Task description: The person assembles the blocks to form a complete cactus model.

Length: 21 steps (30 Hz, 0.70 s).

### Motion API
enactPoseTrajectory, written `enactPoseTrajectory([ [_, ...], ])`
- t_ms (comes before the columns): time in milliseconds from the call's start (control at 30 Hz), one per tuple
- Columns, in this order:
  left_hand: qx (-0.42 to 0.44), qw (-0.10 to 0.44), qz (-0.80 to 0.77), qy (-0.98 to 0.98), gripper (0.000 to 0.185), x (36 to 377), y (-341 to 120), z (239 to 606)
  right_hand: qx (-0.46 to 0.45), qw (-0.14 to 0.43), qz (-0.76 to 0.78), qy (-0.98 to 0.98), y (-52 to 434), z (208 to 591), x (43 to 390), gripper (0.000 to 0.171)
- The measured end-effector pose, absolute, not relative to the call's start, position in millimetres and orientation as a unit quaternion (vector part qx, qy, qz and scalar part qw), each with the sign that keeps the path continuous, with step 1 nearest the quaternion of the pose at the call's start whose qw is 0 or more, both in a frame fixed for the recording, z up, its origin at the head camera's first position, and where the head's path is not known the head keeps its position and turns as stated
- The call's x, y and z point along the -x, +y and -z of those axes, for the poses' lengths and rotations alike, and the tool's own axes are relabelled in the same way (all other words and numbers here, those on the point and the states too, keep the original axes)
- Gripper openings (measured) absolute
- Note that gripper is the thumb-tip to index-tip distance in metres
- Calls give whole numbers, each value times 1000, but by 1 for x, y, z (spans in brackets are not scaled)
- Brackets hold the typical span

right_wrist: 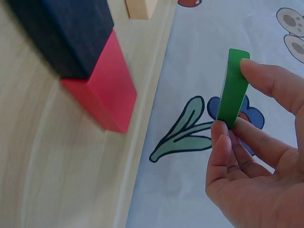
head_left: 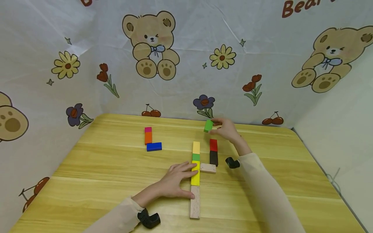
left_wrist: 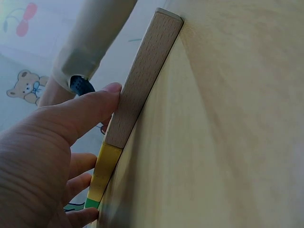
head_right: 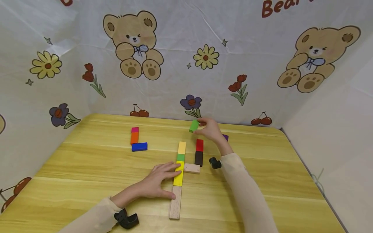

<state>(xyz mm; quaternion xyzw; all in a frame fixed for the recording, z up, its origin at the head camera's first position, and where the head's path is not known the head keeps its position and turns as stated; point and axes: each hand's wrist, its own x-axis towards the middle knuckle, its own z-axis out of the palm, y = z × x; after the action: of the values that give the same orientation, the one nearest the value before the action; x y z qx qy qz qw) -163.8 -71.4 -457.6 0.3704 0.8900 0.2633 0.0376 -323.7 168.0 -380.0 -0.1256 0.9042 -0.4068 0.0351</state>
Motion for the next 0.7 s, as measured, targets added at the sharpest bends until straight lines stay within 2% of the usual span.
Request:
enactPoseTrajectory([
  [700,-379,25,-259,888,81,165,-74,459,181,107,374,903,131,395,339,61],
])
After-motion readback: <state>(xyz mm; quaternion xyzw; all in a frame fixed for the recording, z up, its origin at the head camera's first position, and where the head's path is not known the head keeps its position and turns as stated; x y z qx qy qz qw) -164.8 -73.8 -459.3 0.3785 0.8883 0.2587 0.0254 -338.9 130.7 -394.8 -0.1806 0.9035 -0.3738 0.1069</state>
